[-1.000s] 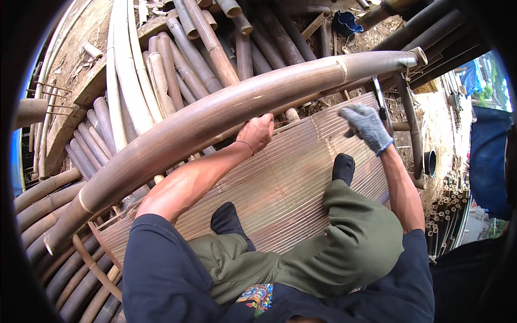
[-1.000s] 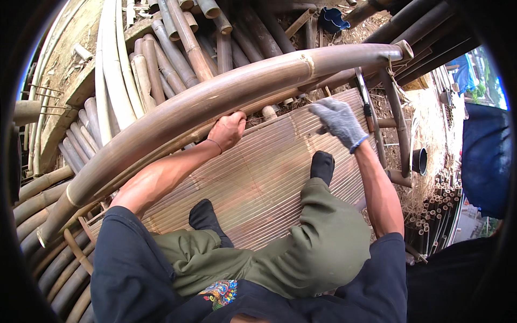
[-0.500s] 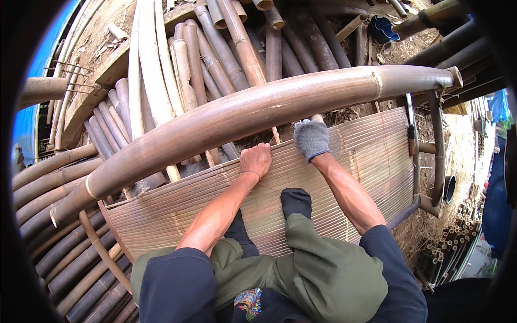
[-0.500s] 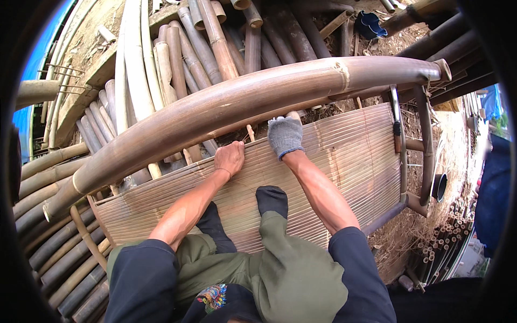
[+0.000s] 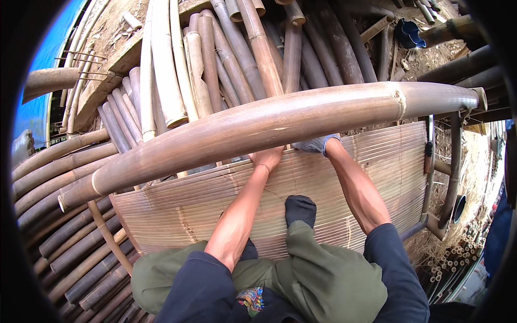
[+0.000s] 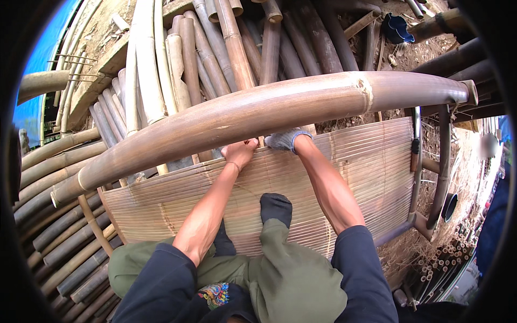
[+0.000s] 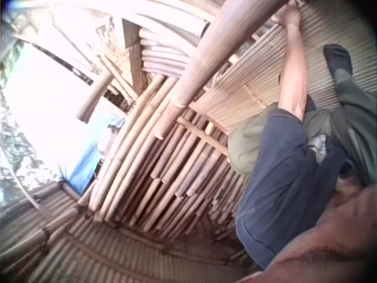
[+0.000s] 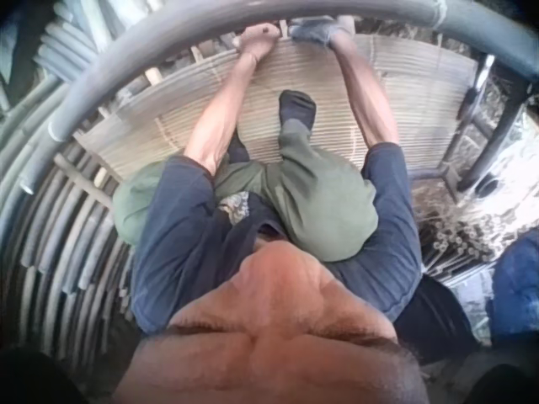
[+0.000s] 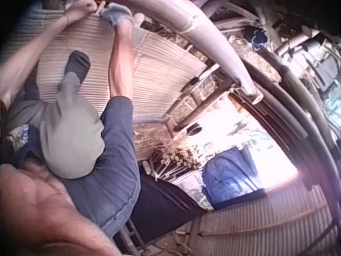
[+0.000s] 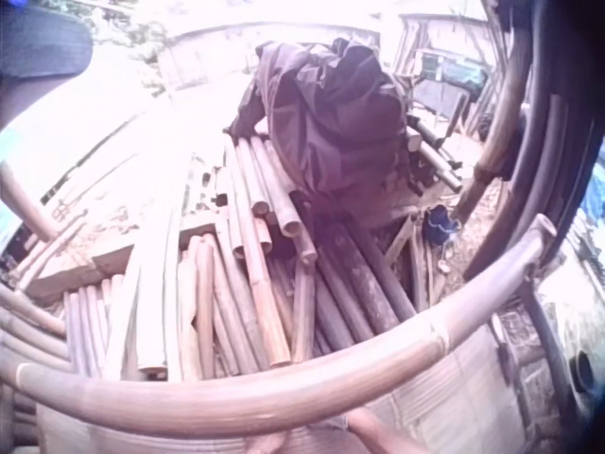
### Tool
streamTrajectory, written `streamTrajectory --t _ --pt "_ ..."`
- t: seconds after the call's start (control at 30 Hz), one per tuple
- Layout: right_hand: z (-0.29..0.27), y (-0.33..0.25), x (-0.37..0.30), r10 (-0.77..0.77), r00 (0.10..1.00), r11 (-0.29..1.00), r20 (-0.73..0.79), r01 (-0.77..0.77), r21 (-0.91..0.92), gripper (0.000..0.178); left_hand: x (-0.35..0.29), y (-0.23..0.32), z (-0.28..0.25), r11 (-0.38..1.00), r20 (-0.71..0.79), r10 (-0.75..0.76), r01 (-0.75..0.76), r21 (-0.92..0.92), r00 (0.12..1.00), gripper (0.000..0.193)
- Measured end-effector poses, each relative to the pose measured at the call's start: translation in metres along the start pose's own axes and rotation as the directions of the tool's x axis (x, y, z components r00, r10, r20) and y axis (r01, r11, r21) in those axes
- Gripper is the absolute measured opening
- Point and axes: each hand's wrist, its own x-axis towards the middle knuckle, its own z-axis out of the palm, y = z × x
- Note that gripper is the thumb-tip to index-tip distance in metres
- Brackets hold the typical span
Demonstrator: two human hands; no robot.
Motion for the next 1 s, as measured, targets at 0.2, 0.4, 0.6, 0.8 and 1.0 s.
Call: streamTrajectory --t 0.2,0.4,0.6,0.8,1.0 --pt "-0.008 -0.052 -0.081 0.040 0.865 0.988 -0.500 0.039 0.147 0.031 -0.009 -0.031 -0.054 0.720 0.283 0.325 -0.042 -0.692 0.902 0.013" --pt "0.038 -0.069 -0.077 -0.101 0.732 0.972 -0.673 0.216 0.090 0.025 0.001 -0.035 -0.063 0.645 0.451 0.452 0.066 -0.761 0.770 0.018" --pt "0.055 -0.012 -0.228 0.085 0.937 0.965 -0.338 0.007 0.262 0.013 -0.003 -0.026 -0.063 0.726 0.400 0.349 0.025 -0.687 0.848 0.035" --pt "0.087 0.079 -0.413 0.493 0.799 0.866 0.344 -0.487 -0.112 0.023 0.025 -0.050 -0.010 0.827 0.277 0.155 0.029 -0.562 0.948 0.047" --pt "0.045 -0.006 -0.265 0.517 0.770 0.833 -0.375 -0.553 0.012 0.051 0.029 -0.047 -0.018 0.932 0.367 0.163 -0.021 -0.361 0.916 0.051"
